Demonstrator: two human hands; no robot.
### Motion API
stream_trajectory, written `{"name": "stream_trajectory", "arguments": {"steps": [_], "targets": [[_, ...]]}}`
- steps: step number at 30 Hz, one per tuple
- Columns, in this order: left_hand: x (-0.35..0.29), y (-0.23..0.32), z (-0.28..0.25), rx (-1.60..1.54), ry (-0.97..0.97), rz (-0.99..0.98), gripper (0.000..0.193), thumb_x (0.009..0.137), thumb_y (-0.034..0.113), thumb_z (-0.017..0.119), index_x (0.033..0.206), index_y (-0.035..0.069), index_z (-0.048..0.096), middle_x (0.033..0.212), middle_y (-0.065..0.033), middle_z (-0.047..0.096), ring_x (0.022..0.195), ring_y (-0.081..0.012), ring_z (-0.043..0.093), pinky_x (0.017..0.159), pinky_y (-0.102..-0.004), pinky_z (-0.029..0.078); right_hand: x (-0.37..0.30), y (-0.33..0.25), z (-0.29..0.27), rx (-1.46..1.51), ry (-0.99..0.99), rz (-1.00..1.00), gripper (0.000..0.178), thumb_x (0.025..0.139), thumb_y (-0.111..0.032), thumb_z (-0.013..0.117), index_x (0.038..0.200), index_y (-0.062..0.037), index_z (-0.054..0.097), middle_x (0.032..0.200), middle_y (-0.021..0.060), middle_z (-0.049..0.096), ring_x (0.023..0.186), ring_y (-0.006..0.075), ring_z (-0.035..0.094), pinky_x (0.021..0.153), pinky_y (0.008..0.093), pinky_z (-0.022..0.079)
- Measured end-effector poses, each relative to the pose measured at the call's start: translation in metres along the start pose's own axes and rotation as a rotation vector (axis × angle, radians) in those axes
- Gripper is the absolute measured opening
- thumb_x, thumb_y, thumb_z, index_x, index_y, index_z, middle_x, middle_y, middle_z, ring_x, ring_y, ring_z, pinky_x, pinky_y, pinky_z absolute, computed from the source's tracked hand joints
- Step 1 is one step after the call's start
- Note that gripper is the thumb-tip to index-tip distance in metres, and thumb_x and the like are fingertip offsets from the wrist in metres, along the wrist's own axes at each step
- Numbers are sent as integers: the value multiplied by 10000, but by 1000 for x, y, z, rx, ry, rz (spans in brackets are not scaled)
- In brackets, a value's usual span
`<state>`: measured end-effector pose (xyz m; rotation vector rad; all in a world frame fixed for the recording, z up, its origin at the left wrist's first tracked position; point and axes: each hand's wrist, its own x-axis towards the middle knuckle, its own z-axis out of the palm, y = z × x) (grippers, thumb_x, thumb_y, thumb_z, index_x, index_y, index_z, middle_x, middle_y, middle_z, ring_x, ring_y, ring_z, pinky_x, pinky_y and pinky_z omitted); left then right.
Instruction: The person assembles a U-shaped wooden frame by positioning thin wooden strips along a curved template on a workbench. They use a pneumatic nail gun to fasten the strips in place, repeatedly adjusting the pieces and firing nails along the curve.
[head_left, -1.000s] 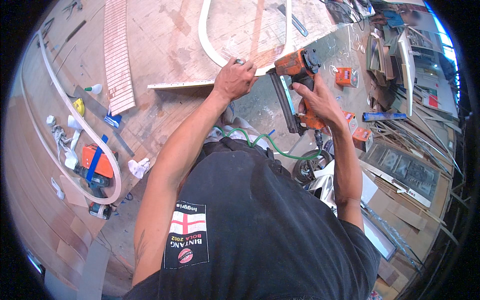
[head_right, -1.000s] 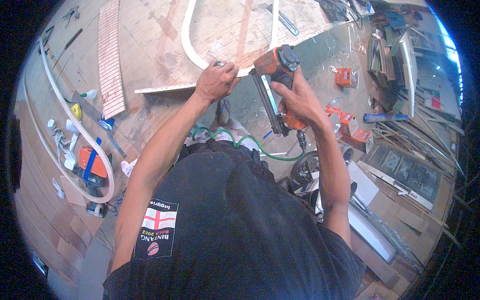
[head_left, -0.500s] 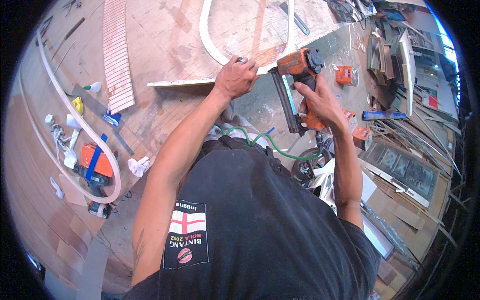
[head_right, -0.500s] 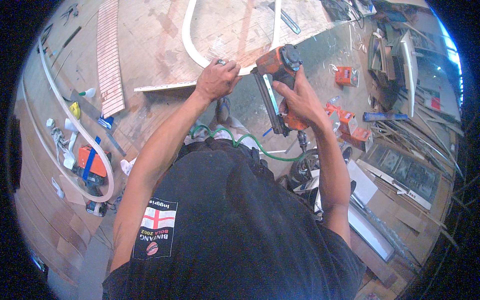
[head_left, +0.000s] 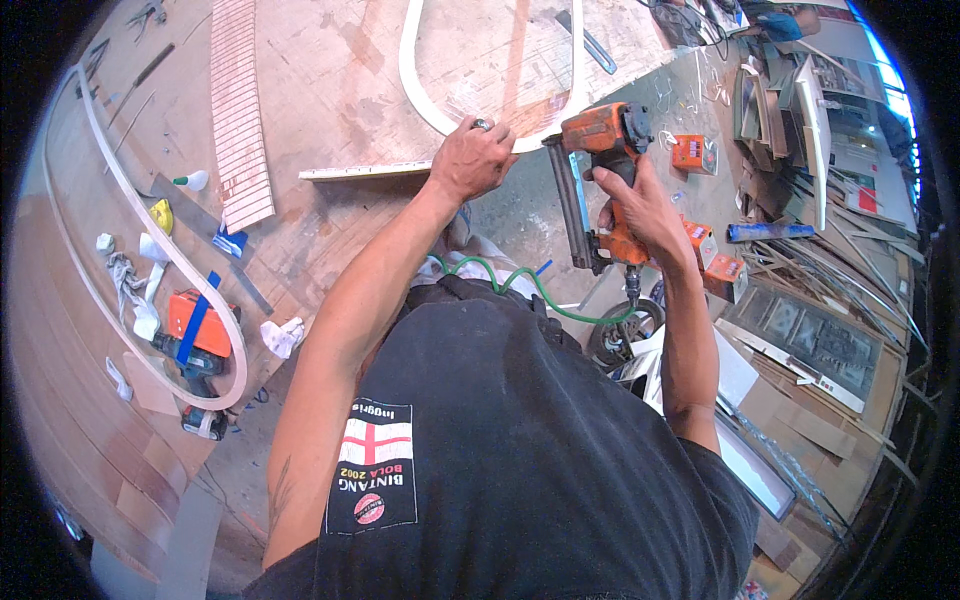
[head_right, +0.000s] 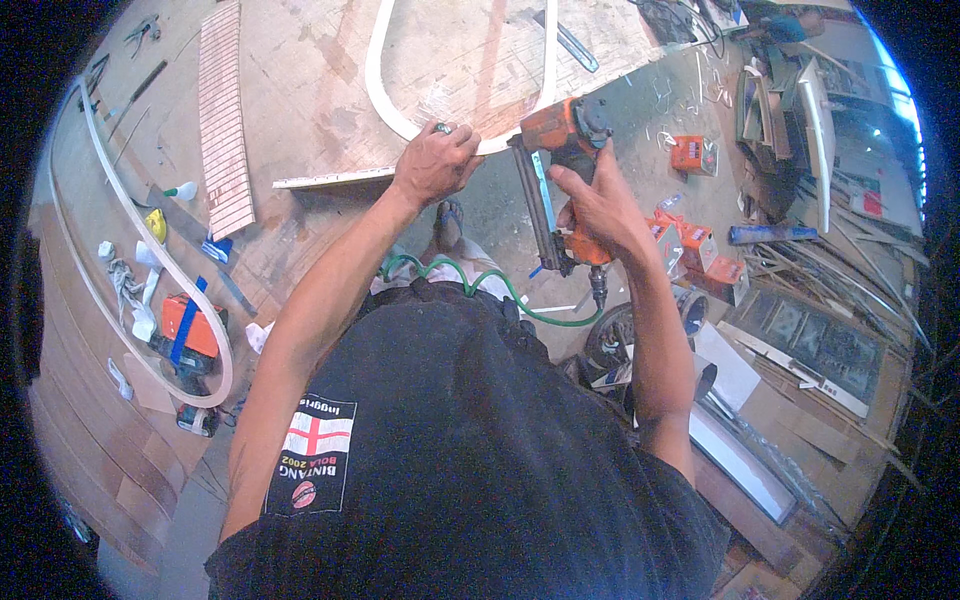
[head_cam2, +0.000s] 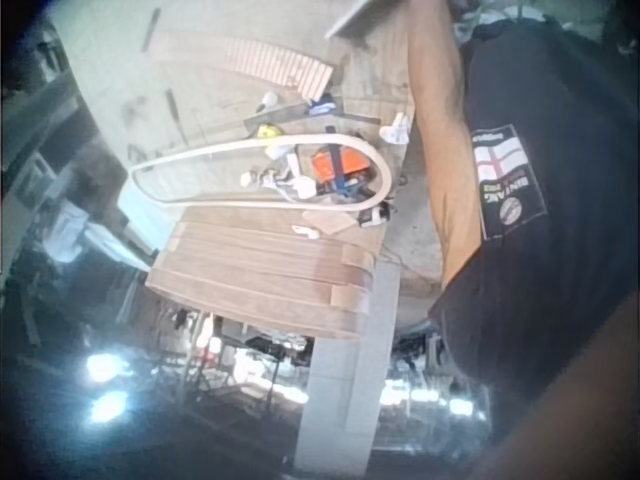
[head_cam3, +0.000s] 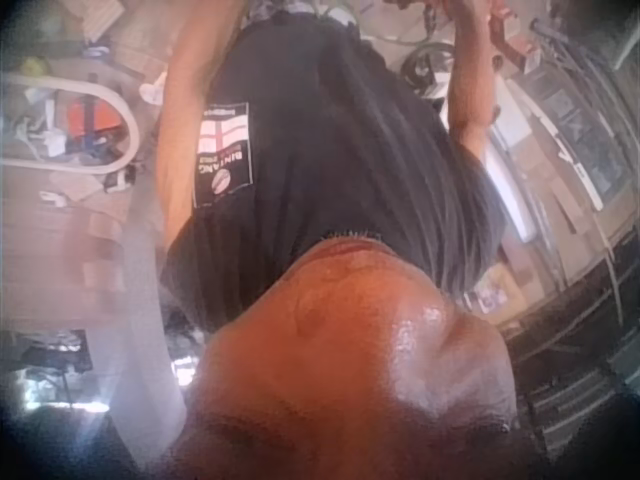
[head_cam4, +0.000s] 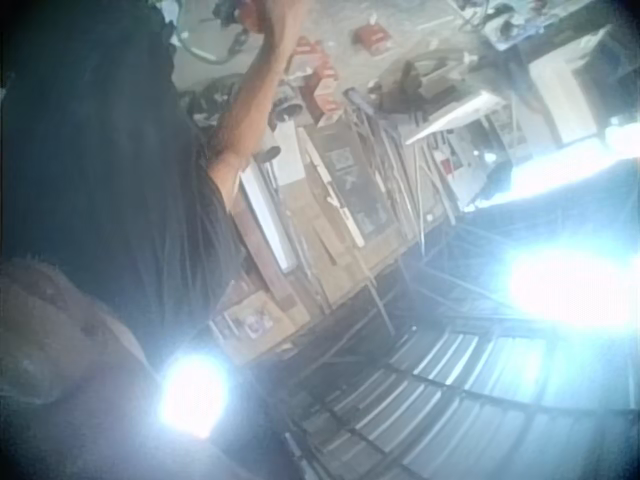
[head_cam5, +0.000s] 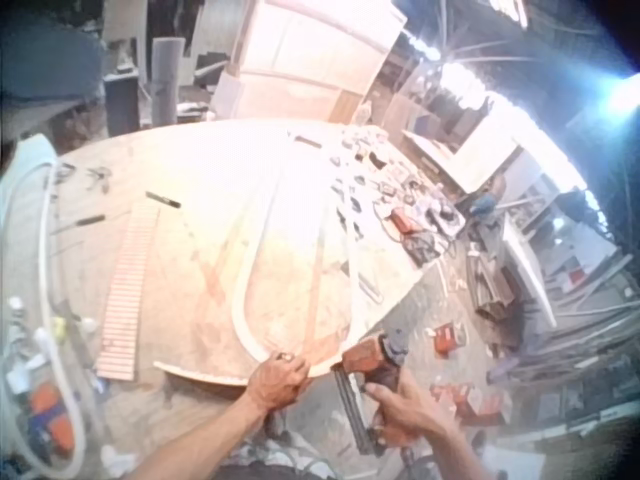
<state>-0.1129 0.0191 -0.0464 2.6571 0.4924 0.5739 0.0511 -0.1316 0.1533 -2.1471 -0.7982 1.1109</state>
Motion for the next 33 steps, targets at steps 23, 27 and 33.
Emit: {"name": "stream_trajectory", "arguments": {"steps": [23, 27, 33], "targets": [[-7, -3, -15, 123, -16, -19, 387, 962, 404, 727, 1253, 150, 734, 1094, -67, 736, 1025, -265, 730, 971, -462, 484, -22, 37, -9, 187, 81, -49, 715, 1025, -256, 731, 1550, 4, 321, 1222, 124, 621, 609, 149, 652, 563, 315, 569], [8, 18, -13, 170, -5, -145, 379, 928, 502, 730, 1017, 143, 811, 1024, -67, 756, 962, -263, 733, 964, -481, 462, -22, 27, -2, 180, 78, -50, 724, 1023, -255, 734, 1558, -9, 312, 1247, 131, 630, 604, 150, 657, 561, 314, 568], [21, 23, -3, 232, -29, -207, 498, 915, 621, 686, 898, 148, 840, 907, -51, 785, 879, -260, 754, 988, -618, 380, -19, 29, 2, 167, 73, -44, 710, 1025, -245, 732, 1551, -21, 311, 1236, 135, 628, 603, 156, 663, 558, 318, 567]]}}
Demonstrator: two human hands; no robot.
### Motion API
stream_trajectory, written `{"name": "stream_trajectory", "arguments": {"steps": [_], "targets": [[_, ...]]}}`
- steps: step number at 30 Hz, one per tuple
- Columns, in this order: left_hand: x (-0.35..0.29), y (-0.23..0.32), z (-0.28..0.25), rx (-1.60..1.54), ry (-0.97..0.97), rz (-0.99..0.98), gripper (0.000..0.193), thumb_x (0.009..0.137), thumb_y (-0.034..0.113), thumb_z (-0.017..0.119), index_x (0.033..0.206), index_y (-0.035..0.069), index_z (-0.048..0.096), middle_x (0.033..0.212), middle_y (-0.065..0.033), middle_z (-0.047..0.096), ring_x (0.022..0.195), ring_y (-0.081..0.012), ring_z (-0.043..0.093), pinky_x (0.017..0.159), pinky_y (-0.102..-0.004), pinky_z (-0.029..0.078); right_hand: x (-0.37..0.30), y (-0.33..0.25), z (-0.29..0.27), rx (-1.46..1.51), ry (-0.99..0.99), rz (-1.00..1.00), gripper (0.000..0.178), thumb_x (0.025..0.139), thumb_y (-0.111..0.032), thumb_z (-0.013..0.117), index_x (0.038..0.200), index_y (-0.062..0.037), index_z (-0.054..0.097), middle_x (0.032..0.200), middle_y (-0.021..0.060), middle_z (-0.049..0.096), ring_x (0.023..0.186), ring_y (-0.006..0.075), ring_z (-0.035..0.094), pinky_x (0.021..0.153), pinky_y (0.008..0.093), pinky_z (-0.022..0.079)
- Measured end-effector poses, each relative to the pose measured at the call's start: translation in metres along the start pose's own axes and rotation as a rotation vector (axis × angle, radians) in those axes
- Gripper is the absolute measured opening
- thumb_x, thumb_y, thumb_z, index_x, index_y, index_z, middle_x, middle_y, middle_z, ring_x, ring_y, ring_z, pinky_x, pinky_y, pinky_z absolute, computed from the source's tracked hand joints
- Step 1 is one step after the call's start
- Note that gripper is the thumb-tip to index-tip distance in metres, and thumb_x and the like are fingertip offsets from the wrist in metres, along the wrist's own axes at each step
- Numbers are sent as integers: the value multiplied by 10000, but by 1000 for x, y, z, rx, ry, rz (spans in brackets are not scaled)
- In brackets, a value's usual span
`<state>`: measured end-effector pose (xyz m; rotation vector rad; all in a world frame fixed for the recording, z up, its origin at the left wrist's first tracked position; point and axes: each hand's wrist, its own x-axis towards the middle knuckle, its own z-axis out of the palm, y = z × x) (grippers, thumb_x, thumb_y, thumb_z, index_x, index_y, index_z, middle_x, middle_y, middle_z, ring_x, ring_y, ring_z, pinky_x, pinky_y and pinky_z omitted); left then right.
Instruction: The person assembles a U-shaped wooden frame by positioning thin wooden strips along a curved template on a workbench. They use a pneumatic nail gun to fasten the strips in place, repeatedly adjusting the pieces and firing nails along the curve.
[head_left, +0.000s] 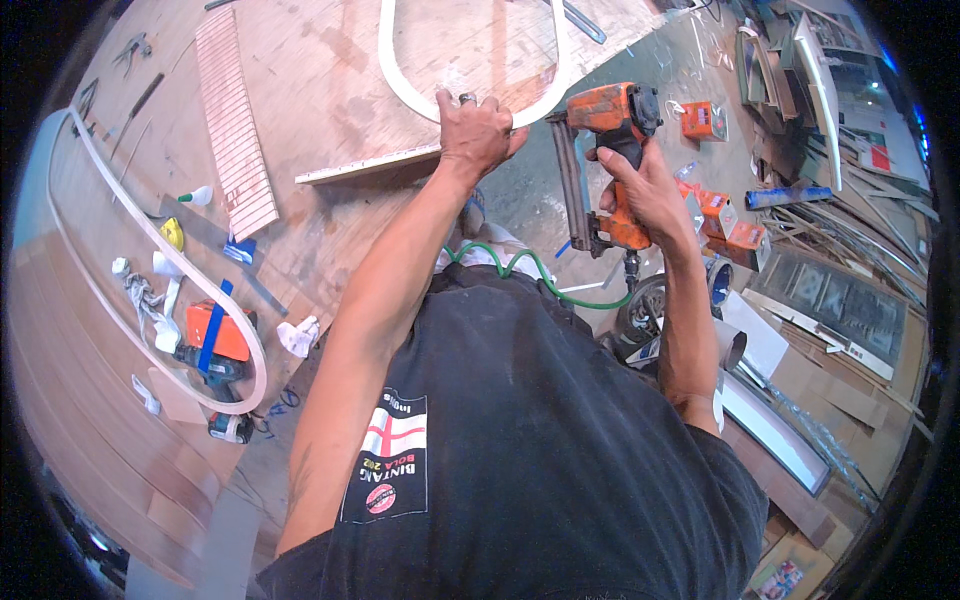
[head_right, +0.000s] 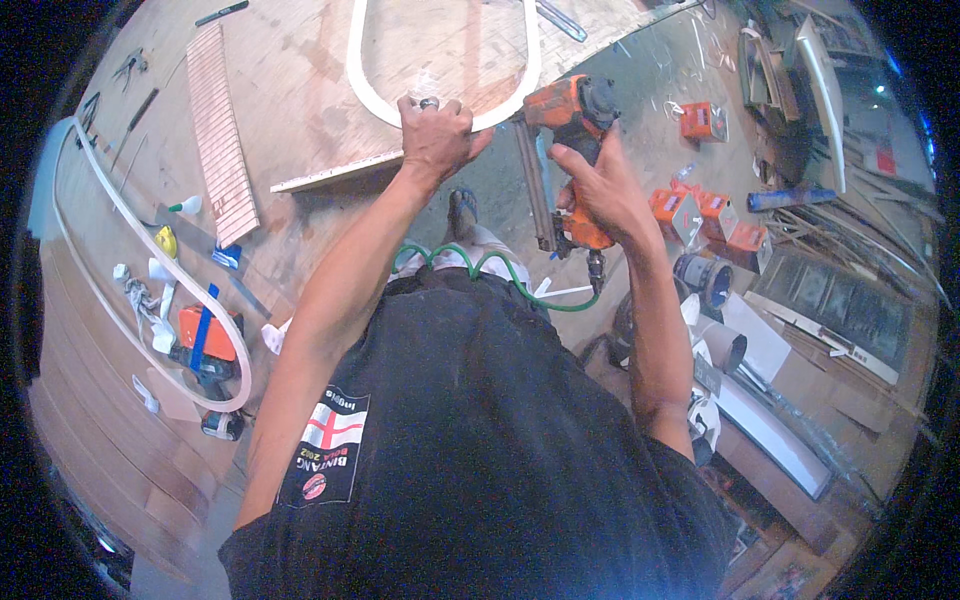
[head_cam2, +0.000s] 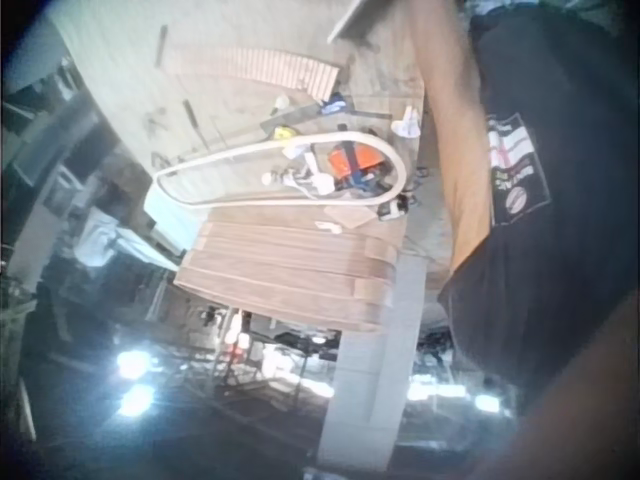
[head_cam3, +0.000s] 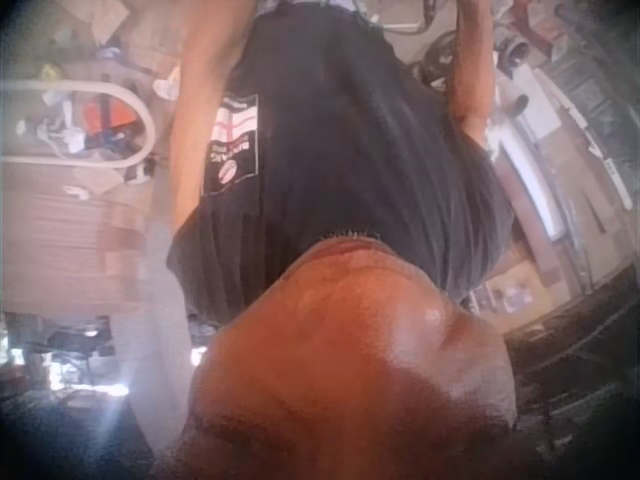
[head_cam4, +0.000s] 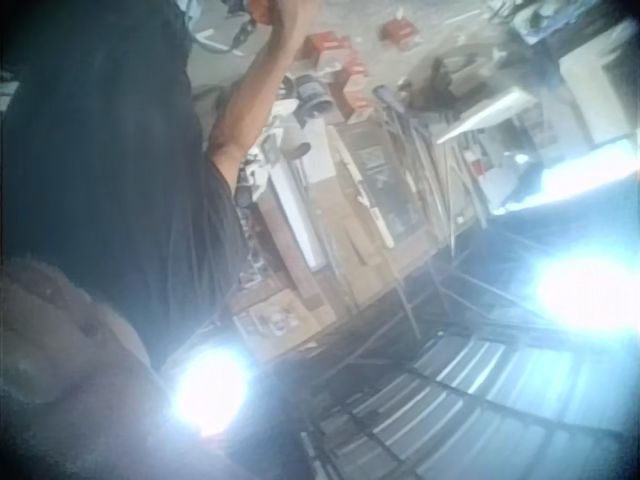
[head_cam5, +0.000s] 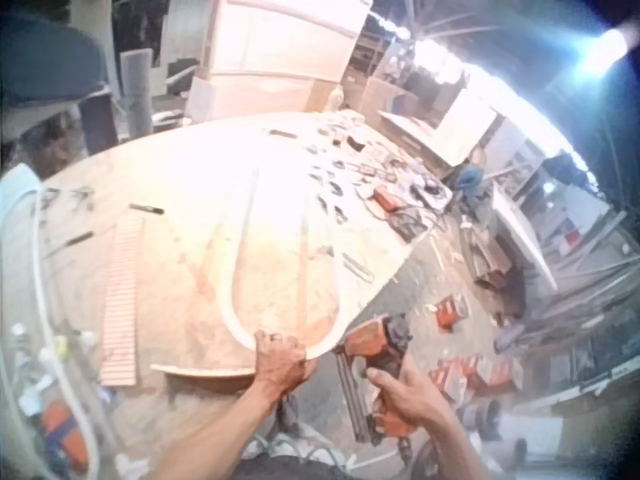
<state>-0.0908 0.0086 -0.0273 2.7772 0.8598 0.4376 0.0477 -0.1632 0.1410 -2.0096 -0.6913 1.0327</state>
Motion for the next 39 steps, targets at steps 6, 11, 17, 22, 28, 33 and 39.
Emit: {"name": "stream_trajectory", "arguments": {"steps": [6, 11, 17, 22, 28, 33, 39], "targets": [[5, 0, 7, 14, -47, 10, 495, 912, 632, 685, 871, 163, 839, 900, -41, 780, 759, -239, 748, 1030, -696, 325, 3, 1, 1, -19, -6, -10, 694, 1027, -232, 729, 1540, -12, 315, 1224, 136, 626, 601, 156, 662, 550, 317, 565], [6, 0, 6, 22, -56, 21, 479, 921, 619, 674, 899, 169, 837, 905, -37, 779, 746, -217, 739, 999, -668, 339, 4, 0, 3, -32, -7, -19, 693, 1031, -234, 725, 1540, -7, 314, 1232, 138, 626, 599, 157, 662, 550, 313, 563], [4, 0, 4, -22, -86, -14, 454, 918, 588, 681, 932, 161, 834, 917, -44, 779, 805, -230, 750, 1012, -690, 333, 7, 0, 2, -52, -32, -11, 716, 1026, -250, 731, 1551, -14, 307, 1270, 146, 621, 598, 154, 661, 563, 318, 568], [14, 6, -13, -44, -219, -84, 440, 902, 563, 712, 974, 145, 827, 957, -50, 776, 890, -247, 755, 1031, -700, 325, 6, 0, 2, -38, 5, 0, 722, 1020, -233, 728, 1560, -20, 299, 1306, 156, 604, 595, 152, 650, 561, 315, 567], [25, 18, 2, -99, -53, -4, 368, 884, 463, 771, 1016, 120, 798, 1029, -86, 777, 913, -292, 764, 1031, -657, 347, 1, -6, -2, -12, 26, 0, 688, 1025, -191, 705, 1560, -21, 307, 1278, 149, 605, 596, 150, 638, 547, 293, 557], [28, 28, 6, -170, -122, -67, 361, 889, 437, 769, 1022, 102, 785, 1038, -88, 773, 977, -281, 753, 1044, -606, 362, 0, -4, -8, 8, 34, -8, 679, 1025, -192, 705, 1553, -13, 316, 1267, 144, 607, 596, 149, 638, 546, 293, 556], [21, 17, 2, -128, -81, -3, 324, 905, 417, 771, 1031, 119, 789, 1043, -86, 773, 997, -260, 749, 1043, -632, 366, 3, 6, -11, 2, 27, -9, 692, 1028, -218, 710, 1553, -13, 310, 1251, 144, 610, 591, 147, 635, 550, 307, 558]]}}
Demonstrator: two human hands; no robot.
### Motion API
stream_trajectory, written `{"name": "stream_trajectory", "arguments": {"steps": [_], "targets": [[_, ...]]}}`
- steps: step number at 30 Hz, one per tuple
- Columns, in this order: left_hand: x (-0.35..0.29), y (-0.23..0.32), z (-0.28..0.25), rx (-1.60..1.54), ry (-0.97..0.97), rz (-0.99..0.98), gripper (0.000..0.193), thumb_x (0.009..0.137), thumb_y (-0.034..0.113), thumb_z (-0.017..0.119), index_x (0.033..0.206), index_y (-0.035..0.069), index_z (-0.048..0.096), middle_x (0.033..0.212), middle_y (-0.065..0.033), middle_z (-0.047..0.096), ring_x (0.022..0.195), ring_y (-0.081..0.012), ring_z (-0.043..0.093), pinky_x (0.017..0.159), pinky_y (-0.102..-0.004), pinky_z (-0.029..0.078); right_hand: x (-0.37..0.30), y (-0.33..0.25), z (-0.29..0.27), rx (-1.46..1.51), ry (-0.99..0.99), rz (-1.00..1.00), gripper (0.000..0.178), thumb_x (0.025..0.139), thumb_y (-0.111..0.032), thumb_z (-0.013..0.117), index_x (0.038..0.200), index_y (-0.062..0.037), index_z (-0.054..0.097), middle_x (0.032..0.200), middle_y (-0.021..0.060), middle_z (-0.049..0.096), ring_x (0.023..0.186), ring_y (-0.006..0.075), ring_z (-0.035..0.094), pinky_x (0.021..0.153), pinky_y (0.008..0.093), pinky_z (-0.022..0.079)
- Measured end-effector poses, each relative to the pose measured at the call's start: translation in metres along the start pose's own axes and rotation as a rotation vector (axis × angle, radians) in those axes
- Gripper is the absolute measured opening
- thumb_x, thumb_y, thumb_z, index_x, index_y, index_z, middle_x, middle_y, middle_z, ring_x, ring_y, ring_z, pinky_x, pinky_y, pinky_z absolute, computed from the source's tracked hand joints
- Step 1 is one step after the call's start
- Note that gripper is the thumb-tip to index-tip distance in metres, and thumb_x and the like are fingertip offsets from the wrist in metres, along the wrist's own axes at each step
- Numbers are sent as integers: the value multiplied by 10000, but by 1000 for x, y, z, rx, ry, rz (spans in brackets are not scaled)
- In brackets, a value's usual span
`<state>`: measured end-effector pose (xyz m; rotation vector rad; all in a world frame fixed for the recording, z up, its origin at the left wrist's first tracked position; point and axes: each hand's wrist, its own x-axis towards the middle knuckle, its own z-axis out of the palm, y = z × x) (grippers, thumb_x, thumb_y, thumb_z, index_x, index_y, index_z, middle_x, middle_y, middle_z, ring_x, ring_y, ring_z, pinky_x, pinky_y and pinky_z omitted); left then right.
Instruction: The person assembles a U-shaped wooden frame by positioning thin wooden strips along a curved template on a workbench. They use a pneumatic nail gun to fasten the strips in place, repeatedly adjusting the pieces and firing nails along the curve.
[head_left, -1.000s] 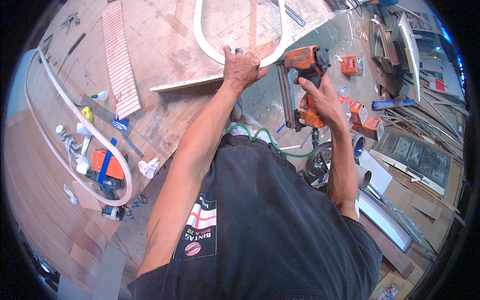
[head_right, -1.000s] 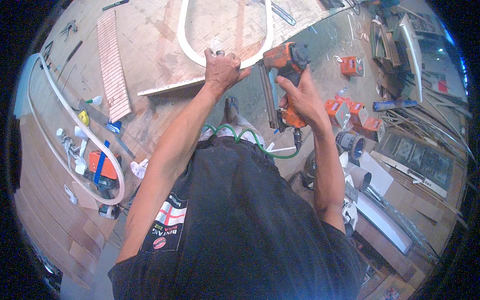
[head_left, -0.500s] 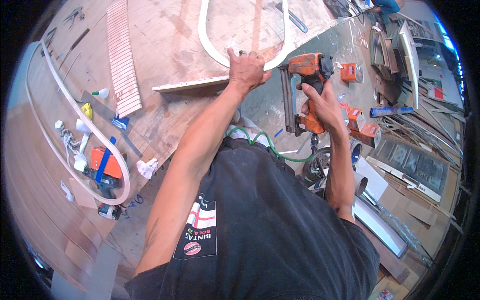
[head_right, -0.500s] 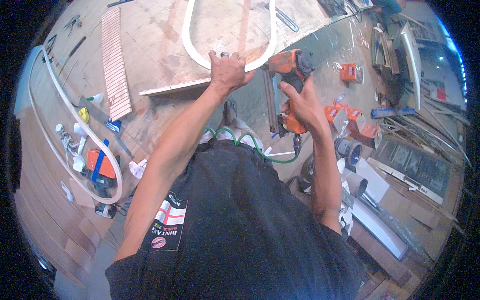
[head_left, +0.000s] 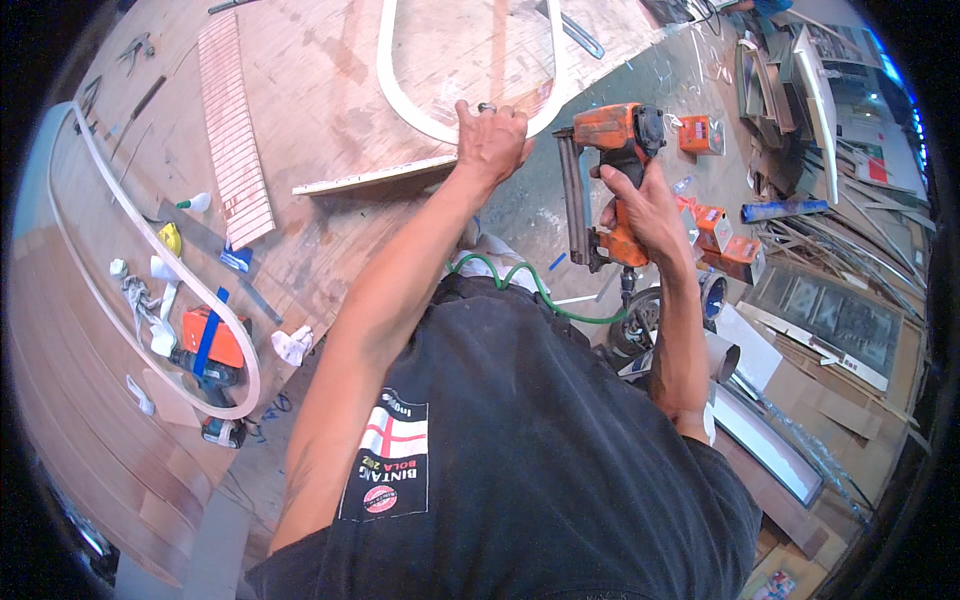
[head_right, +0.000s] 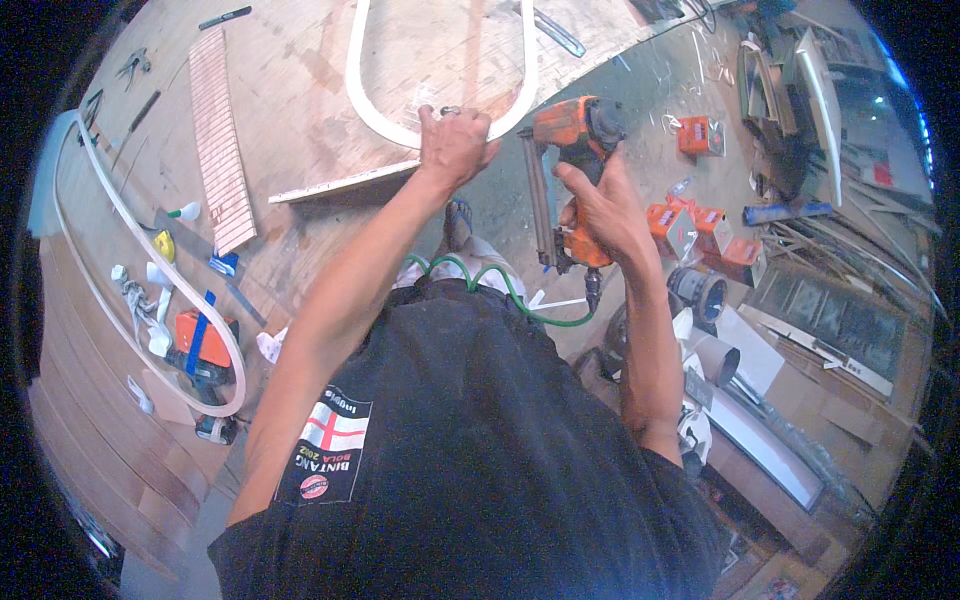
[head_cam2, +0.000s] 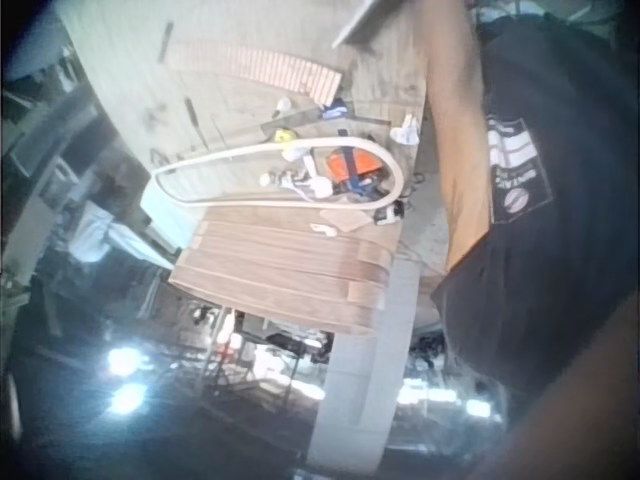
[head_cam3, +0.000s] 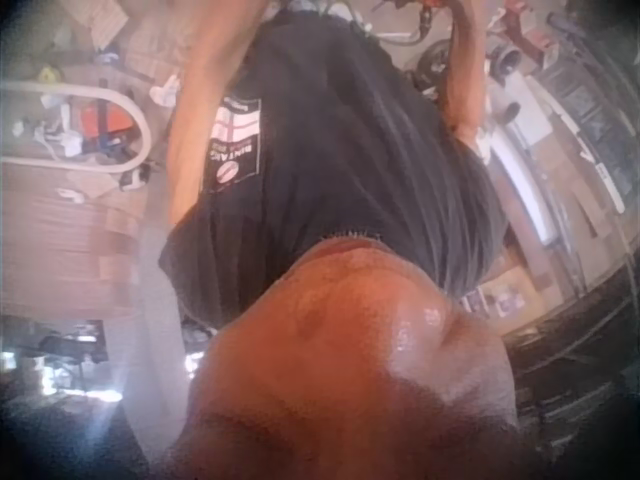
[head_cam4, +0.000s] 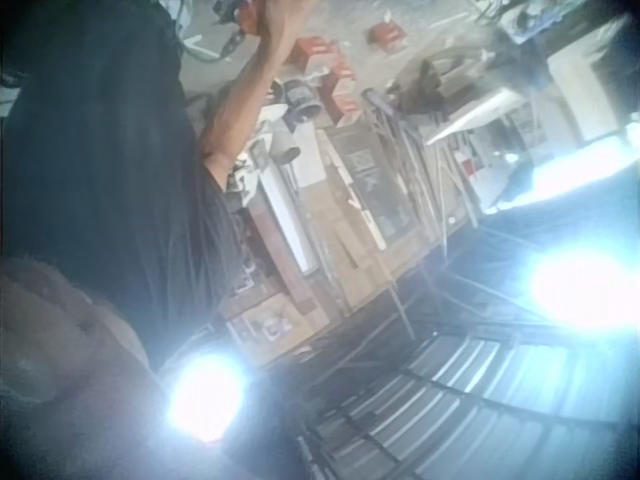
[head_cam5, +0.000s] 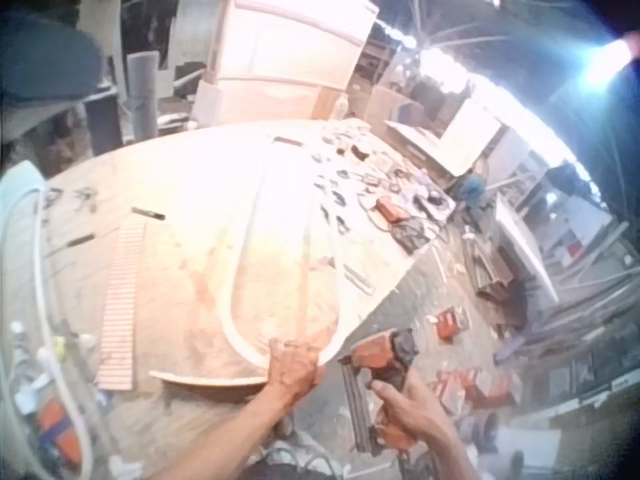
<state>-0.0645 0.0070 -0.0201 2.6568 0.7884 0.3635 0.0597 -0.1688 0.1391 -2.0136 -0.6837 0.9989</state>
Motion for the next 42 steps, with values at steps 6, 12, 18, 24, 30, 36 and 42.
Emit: {"name": "stream_trajectory", "arguments": {"steps": [6, 12, 18, 24, 30, 36, 42], "targets": [[-39, -50, -20, 1, 64, 102, 334, 932, 439, 751, 1009, 116, 782, 1023, -100, 764, 999, -276, 744, 1054, -562, 415, -1, -17, 9, -72, -68, 17, 701, 1025, -232, 718, 1553, -11, 314, 1206, 144, 631, 579, 147, 639, 548, 315, 554], [-46, -55, -11, -90, 135, 139, 352, 937, 453, 740, 985, 105, 771, 988, -97, 744, 995, -273, 735, 1017, -462, 454, 3, -27, 20, -138, -125, -13, 677, 1023, -225, 712, 1549, -18, 339, 1164, 133, 648, 568, 148, 630, 540, 319, 538], [-47, -57, -6, -96, 181, 176, 339, 939, 441, 729, 944, 103, 756, 964, -87, 718, 1009, -262, 730, 1019, -447, 450, 3, -41, 26, -228, -133, 16, 677, 1023, -229, 707, 1552, -31, 333, 1158, 132, 652, 574, 144, 626, 544, 329, 526], [-48, -60, -4, -55, 228, 239, 324, 948, 415, 740, 1008, 96, 726, 961, -99, 707, 998, -284, 730, 915, -453, 485, 9, -33, 27, -197, -147, 20, 665, 1025, -224, 699, 1548, -38, 334, 1130, 117, 642, 575, 143, 627, 540, 326, 523], [-48, -59, -4, -22, 211, 245, 336, 951, 412, 729, 995, 79, 716, 958, -103, 705, 1028, -280, 727, 948, -437, 479, 11, -35, 32, -189, -155, 7, 652, 1027, -208, 686, 1548, -35, 333, 1120, 117, 615, 581, 151, 622, 531, 324, 520], [-49, -58, -6, -17, 199, 241, 345, 962, 420, 716, 999, 77, 722, 963, -101, 709, 1008, -268, 733, 966, -425, 476, 10, -38, 33, -240, -135, 29, 646, 1030, -212, 683, 1544, -32, 335, 1110, 117, 614, 581, 152, 617, 537, 335, 528], [-49, -60, -4, -7, 225, 262, 342, 972, 423, 701, 960, 84, 744, 966, -85, 715, 955, -258, 732, 968, -425, 475, 12, -35, 31, -245, -141, 38, 668, 1027, -224, 700, 1544, -23, 329, 1135, 125, 637, 581, 152, 629, 540, 338, 533]]}}
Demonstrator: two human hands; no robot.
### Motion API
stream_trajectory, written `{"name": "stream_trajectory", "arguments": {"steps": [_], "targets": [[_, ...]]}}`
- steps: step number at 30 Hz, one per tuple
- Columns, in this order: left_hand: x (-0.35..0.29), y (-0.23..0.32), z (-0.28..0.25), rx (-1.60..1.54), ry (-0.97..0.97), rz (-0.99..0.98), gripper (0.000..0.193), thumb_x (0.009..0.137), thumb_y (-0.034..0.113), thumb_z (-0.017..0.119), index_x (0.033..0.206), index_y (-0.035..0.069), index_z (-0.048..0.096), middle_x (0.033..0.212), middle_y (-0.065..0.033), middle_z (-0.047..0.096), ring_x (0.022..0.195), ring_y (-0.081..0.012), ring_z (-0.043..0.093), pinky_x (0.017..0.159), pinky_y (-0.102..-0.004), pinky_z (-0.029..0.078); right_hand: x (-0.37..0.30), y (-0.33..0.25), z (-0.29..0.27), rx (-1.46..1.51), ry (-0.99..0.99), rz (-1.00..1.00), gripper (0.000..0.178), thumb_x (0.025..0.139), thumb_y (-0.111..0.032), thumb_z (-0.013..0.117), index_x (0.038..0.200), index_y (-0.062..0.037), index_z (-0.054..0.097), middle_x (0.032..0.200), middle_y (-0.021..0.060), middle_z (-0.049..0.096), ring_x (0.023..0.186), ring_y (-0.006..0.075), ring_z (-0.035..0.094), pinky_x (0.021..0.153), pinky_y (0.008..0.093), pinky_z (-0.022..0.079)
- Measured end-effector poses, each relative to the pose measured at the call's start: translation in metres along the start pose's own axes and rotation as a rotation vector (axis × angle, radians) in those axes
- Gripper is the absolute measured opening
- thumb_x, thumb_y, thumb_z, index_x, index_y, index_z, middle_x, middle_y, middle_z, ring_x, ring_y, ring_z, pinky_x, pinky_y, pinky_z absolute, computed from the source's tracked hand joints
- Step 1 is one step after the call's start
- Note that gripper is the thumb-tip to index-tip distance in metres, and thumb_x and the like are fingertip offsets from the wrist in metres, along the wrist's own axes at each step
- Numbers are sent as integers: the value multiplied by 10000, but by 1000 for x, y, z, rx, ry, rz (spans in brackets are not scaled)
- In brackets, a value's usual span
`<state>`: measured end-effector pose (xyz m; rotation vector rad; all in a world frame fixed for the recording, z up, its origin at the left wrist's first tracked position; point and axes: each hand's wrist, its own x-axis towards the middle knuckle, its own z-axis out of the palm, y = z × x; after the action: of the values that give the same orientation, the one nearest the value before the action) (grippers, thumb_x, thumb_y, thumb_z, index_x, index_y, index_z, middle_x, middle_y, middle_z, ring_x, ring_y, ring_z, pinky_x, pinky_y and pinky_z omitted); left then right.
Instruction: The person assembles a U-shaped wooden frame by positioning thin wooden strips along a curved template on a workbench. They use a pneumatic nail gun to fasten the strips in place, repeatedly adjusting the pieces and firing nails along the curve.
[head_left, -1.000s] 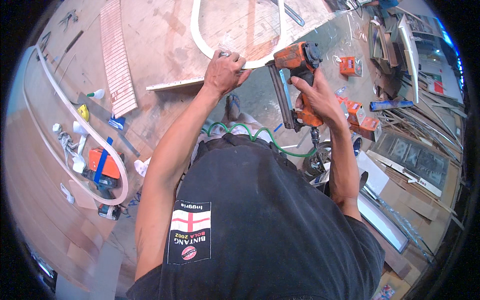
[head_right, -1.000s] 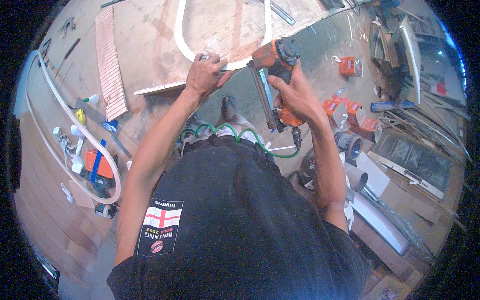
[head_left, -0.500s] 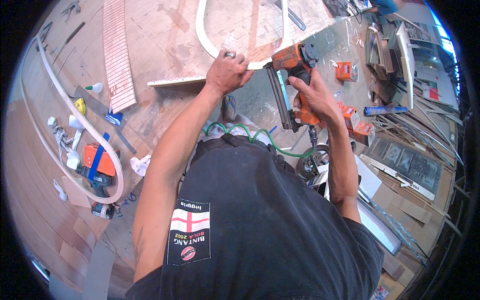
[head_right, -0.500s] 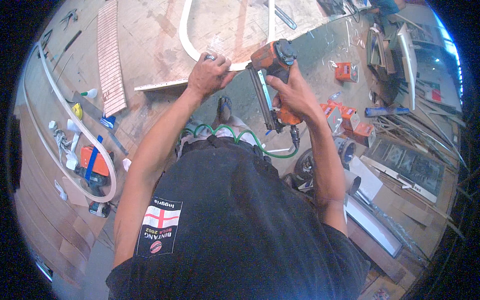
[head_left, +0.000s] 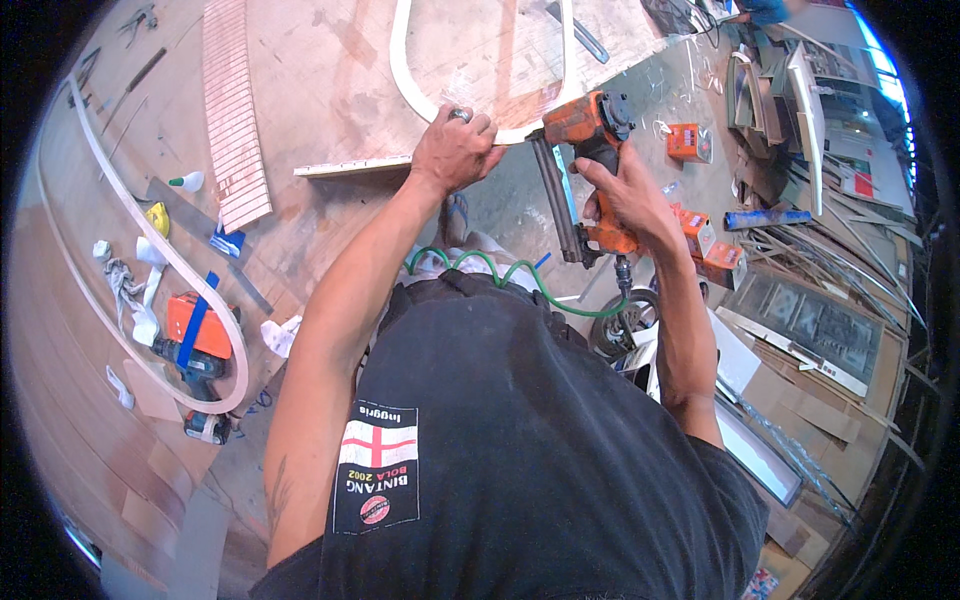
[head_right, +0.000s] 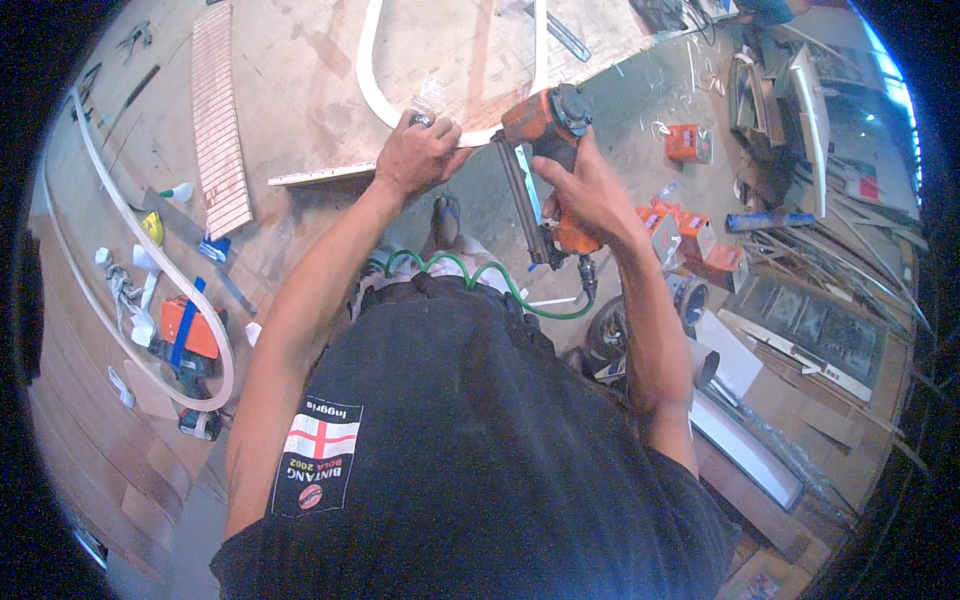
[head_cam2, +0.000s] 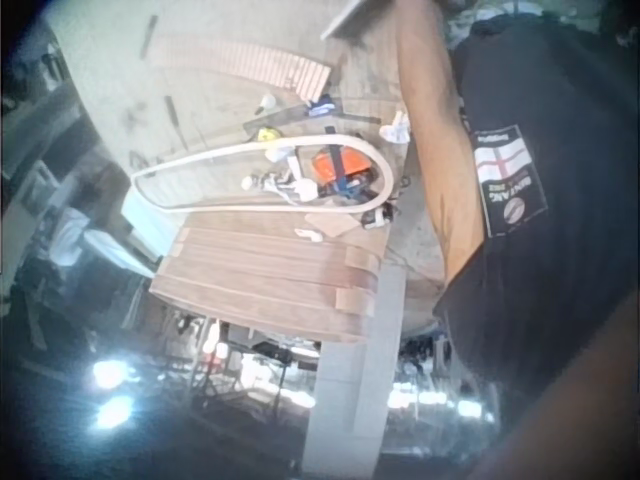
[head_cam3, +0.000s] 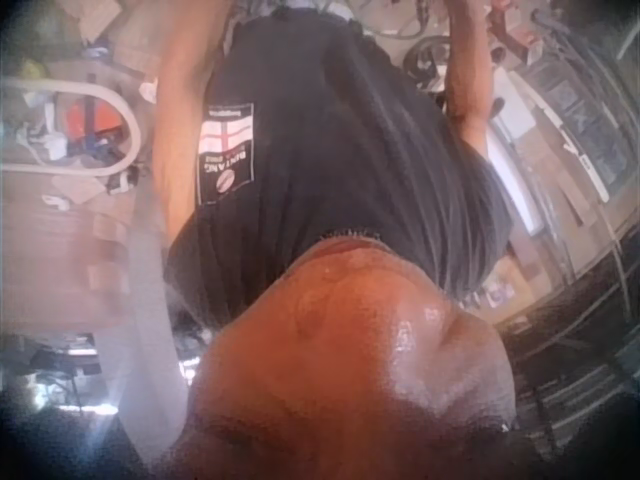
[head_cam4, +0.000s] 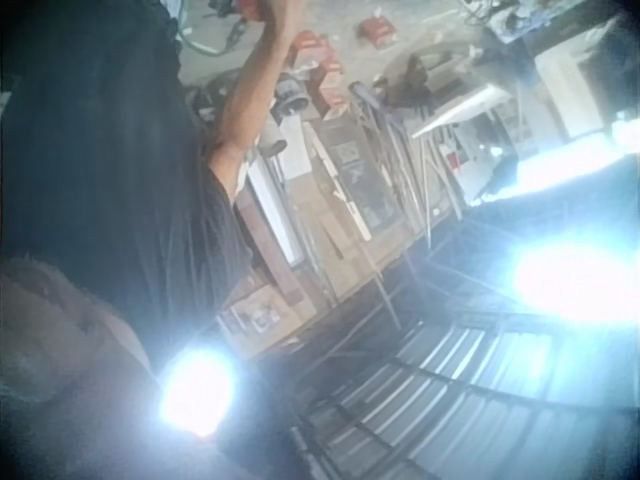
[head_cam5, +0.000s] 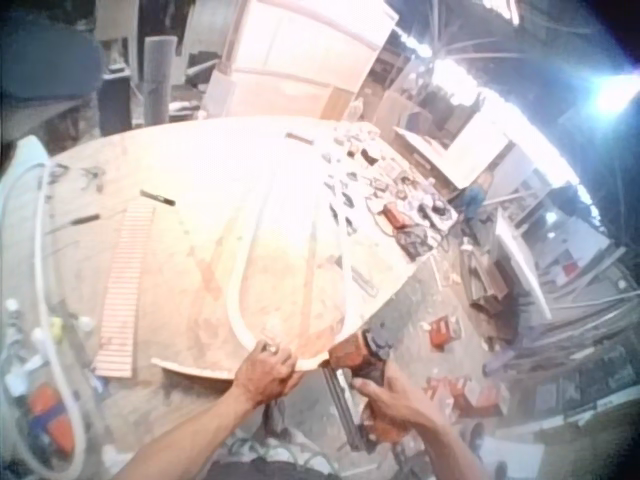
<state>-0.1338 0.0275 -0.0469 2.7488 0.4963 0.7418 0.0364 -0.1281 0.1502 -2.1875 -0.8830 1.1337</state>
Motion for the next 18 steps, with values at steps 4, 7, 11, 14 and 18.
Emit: {"name": "stream_trajectory", "arguments": {"steps": [4, 7, 11, 14, 18], "targets": [[2, 0, 0, 9, -18, 12, 343, 958, 422, 705, 913, 88, 768, 957, -60, 712, 942, -236, 724, 975, -416, 464, -6, 2, 3, 104, 57, 3, 693, 1023, -224, 717, 1547, -11, 318, 1169, 136, 644, 583, 153, 641, 537, 335, 536], [3, -2, 0, -6, -54, 20, 338, 980, 419, 692, 936, 89, 747, 959, -67, 722, 950, -247, 729, 962, -420, 477, -7, 1, 3, 112, 44, -5, 704, 1022, -223, 722, 1555, -12, 313, 1183, 137, 646, 585, 148, 645, 536, 331, 537], [4, -3, 1, -6, -39, 42, 327, 983, 413, 692, 939, 92, 739, 945, -69, 727, 953, -251, 730, 954, -420, 478, -3, 6, 4, 88, 8, -13, 693, 1025, -215, 713, 1558, -12, 318, 1185, 138, 645, 582, 143, 641, 535, 323, 534], [4, -4, 1, -11, -56, 38, 324, 970, 411, 704, 942, 91, 743, 945, -67, 718, 950, -251, 728, 947, -419, 477, -6, 0, 9, 67, 2, -4, 676, 1025, -202, 703, 1553, -9, 328, 1166, 133, 637, 579, 142, 629, 533, 316, 527], [4, -5, 6, 12, -7, 70, 339, 972, 424, 687, 864, 112, 764, 933, -44, 701, 889, -225, 726, 941, -423, 473, -7, -5, 12, 55, 14, -8, 671, 1023, -195, 694, 1552, -4, 329, 1140, 127, 633, 580, 142, 618, 534, 313, 524]]}}
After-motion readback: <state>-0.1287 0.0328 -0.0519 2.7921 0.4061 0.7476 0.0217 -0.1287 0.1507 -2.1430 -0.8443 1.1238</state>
